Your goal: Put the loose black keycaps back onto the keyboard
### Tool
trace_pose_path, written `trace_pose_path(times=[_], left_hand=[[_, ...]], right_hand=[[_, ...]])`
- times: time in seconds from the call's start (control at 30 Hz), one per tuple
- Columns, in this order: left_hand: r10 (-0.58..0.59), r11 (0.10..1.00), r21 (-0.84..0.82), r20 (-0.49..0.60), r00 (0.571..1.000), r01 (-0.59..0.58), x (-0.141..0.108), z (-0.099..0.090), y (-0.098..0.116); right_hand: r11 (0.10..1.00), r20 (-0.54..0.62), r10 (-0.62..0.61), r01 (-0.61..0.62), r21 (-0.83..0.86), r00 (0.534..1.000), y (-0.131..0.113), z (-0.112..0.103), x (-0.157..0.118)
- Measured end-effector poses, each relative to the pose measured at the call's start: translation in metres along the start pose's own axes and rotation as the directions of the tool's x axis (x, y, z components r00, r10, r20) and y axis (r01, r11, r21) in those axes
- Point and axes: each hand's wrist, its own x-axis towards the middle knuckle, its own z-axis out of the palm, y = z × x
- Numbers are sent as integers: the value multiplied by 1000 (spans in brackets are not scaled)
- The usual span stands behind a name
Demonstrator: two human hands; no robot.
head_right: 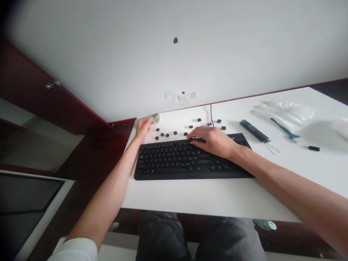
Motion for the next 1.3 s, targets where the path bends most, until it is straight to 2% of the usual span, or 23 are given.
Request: trace_pose_path(times=[0.2, 0.5, 0.77, 1.3], left_hand=[[-29, 1000, -11, -52, 998, 28, -10, -2, 7], [-62, 996, -70, -90, 994, 56, -8, -4, 6], [-52, 998, -48, -53, 997, 50, -9, -1, 8], [-29, 999, -42, 3, 1000, 29, -4, 0, -2]], right_hand=[[999, -3, -32, 32, 21, 999, -5, 1, 4], [996, -3, -71, 71, 45, 997, -9, -1, 8], [999, -31, -29, 30, 32, 999, -2, -3, 4], [1000, -3, 22, -22, 6, 1000, -2, 2, 4]])
